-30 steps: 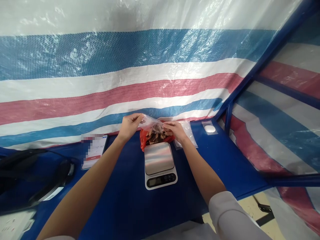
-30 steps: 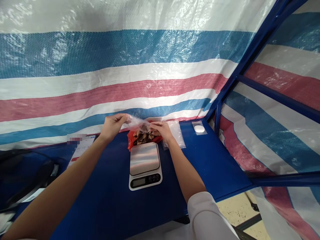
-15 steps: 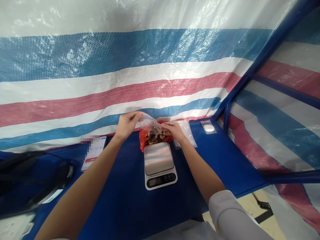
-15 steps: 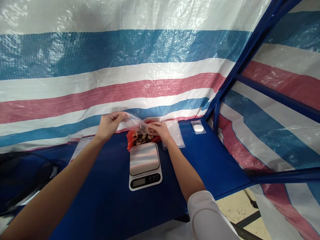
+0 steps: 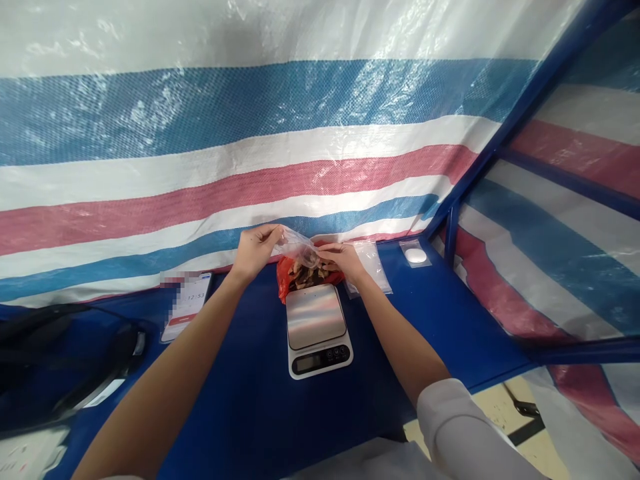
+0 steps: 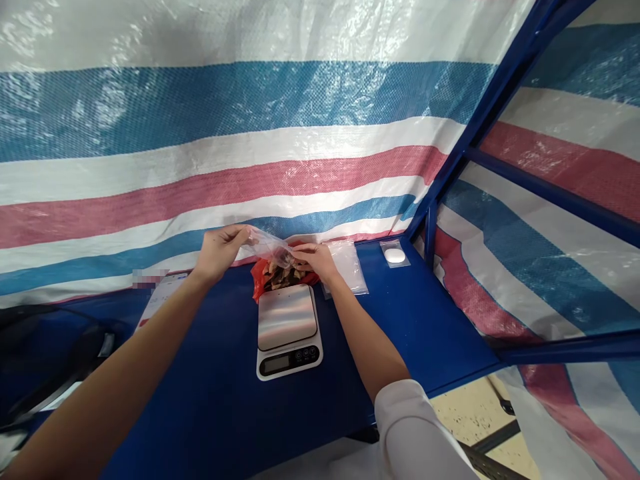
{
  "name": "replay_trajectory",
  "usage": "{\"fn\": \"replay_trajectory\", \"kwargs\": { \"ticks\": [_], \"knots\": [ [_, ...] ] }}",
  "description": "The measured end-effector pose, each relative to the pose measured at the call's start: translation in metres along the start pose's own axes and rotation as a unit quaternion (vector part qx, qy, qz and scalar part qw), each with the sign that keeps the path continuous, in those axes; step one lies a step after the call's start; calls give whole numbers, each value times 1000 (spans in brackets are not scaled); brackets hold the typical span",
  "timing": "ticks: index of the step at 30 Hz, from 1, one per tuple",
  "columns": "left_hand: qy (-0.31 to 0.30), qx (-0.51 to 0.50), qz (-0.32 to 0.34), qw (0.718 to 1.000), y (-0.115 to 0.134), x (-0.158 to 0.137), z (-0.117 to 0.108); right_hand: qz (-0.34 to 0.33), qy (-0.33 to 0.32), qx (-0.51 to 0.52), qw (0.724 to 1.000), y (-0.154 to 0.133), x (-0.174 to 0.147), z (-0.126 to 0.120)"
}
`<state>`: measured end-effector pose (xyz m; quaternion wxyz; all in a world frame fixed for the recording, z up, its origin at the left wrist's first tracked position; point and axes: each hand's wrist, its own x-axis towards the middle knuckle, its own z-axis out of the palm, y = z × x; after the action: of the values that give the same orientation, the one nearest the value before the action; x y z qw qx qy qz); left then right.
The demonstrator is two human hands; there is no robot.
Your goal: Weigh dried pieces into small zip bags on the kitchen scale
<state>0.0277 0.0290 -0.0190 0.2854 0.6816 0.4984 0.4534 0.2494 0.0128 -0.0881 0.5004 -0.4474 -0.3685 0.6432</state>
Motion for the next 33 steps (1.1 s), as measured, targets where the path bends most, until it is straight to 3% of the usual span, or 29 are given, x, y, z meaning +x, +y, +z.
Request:
{"fn": "replay_trajectory", "kwargs": {
  "ticks": [8, 18, 28, 31, 33],
  "knots": [
    [45, -37, 12, 998, 3, 1, -11, -31, -13, 12, 999, 1, 6, -3],
    [108, -123, -66, 984, 3, -34, -19, -96, 6, -11, 995, -14, -11, 12],
    [-35, -104, -72, 991, 2, -79, -21, -134, -1, -69, 989, -16, -33, 20],
    [-25, -113, -59, 992, -6, -88, -11, -141, 3, -72, 987, -10, -36, 17],
    [14, -144, -60, 988, -15, -93, -1, -152, 22, -68, 986, -5, -39, 13]
  ]
}}
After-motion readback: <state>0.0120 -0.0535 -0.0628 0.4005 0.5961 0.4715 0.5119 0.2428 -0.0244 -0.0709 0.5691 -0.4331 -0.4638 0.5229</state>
